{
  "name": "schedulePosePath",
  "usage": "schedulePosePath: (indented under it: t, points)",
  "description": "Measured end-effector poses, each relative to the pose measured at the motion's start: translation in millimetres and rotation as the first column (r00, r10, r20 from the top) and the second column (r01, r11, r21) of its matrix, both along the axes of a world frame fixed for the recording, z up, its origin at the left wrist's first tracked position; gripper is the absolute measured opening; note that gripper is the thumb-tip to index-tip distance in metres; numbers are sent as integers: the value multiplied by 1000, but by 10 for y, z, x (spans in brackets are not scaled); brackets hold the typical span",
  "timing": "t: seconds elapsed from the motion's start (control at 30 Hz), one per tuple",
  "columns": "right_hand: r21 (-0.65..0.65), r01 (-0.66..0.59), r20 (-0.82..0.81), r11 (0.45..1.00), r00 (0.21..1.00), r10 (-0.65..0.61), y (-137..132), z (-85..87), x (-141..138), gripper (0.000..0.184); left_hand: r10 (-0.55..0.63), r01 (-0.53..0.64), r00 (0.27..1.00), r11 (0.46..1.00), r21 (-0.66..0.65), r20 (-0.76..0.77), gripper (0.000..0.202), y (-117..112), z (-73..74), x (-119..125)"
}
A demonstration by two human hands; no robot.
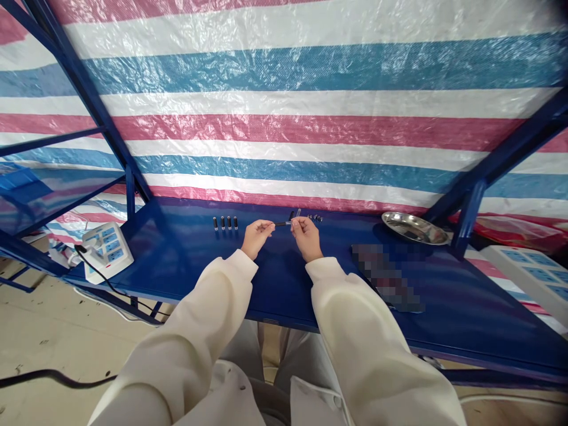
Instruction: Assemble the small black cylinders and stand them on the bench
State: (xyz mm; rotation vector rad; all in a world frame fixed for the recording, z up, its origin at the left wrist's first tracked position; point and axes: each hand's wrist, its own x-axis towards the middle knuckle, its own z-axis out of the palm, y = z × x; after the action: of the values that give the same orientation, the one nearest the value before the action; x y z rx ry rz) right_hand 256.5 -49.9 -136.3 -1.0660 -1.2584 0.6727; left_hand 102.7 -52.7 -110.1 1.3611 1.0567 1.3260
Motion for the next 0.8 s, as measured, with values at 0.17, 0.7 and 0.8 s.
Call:
schedulePosePath:
  t: [0.17, 0.7, 0.8]
  points:
    - [-25, -100, -5, 995, 995, 100, -25, 31, -27, 37, -52, 53, 998, 998, 41, -37, 25, -16, -20, 15]
    - [-39, -150, -16, 988, 989, 149, -23, 18, -29, 37, 9, 31, 978, 982, 188, -206, 14, 7, -87, 10]
    - [-50, -163, -20, 985, 987, 162, -13, 6, -23, 36, 12, 34, 974, 979, 200, -227, 14, -16, -59, 16]
